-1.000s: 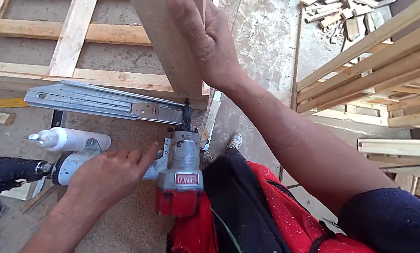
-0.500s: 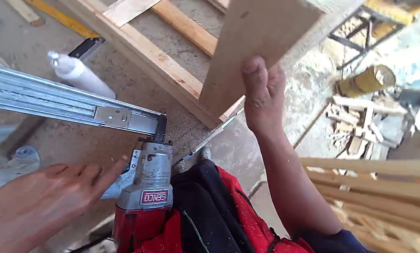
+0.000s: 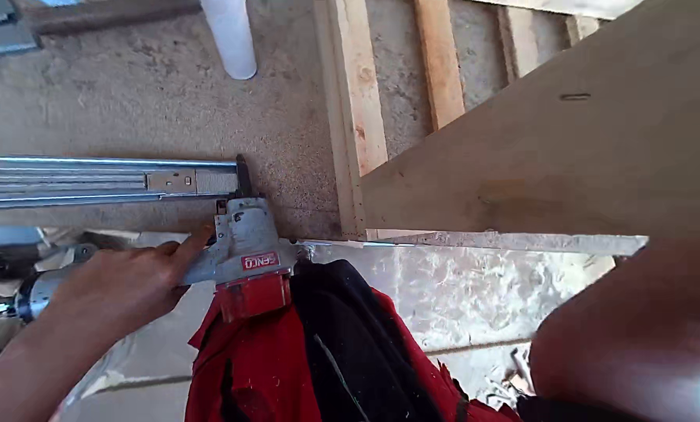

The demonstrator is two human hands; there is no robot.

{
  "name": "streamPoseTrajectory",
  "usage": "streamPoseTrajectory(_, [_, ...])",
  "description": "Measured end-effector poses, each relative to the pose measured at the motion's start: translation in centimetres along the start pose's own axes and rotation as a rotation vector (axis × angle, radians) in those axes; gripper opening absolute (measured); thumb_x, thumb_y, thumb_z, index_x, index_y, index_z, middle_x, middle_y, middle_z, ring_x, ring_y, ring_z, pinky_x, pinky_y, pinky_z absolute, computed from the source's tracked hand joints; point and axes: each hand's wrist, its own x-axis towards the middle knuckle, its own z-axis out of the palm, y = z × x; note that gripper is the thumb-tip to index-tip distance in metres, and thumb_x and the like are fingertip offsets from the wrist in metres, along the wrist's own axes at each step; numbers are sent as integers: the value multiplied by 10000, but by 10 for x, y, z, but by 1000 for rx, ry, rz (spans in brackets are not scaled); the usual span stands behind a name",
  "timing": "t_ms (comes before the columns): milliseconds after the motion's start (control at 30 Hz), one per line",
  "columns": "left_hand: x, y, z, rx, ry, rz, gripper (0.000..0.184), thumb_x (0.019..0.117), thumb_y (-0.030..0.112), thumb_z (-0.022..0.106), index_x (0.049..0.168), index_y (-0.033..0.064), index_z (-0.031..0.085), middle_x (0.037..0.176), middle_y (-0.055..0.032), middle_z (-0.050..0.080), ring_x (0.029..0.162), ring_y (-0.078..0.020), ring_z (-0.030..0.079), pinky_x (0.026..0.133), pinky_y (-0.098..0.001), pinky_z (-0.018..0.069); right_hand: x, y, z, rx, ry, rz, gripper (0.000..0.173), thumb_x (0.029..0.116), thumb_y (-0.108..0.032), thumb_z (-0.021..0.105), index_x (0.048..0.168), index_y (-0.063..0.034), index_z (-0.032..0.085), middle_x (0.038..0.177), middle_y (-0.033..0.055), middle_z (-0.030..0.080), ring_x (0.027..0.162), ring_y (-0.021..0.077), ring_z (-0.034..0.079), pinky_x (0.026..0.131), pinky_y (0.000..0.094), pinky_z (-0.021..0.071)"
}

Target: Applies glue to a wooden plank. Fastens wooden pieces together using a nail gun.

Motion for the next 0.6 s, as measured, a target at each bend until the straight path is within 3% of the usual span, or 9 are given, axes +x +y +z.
streamPoseTrajectory(67, [-7,20,7,-77,-7,-116,904,735,352,883,1526,230,463,822,-61,697,604,-293,671,517,-521,540,52,-33,36,6,-14,-100,410,977,-354,674,1266,-63,663,1230,20,702,1153,101,645,997,290,525])
streamPoseTrajectory(133, [-13,37,18,-180,9,-198,899,766,370,870,1538,213,438,809,-85,700,610,-322,674,540,-560,549,124,-67,70,80,-63,-242,461,869,-424,757,1107,-34,699,1116,49,720,1094,169,677,975,356,570])
streamPoseTrajectory(233, [-21,59,36,-297,28,-281,914,763,406,879,1528,214,418,757,-81,680,614,-330,675,541,-566,549,154,-71,77,73,-107,-377,481,878,-469,735,1013,-9,686,1044,80,709,1055,186,675,949,367,561])
streamPoseTrajectory(333, [-28,72,52,-344,94,-332,929,741,417,898,1520,210,436,715,-82,676,589,-337,675,524,-567,543,159,-64,77,122,-107,-416,424,865,-476,742,950,-64,688,983,56,672,1030,215,658,938,420,553])
streamPoseTrajectory(467, [-32,83,64,-400,95,-405,932,745,421,891,1530,238,423,729,-94,679,600,-352,674,519,-572,530,162,-55,67,109,-192,-468,400,873,-467,726,971,-80,695,1071,84,680,1111,269,641,996,483,528])
streamPoseTrajectory(600, [-31,85,74,-444,99,-433,988,716,442,909,1540,269,391,709,-87,663,587,-354,664,509,-565,523,165,-51,60,77,-230,-501,390,878,-473,716,973,-95,708,1060,78,692,1107,288,647,1014,523,518])
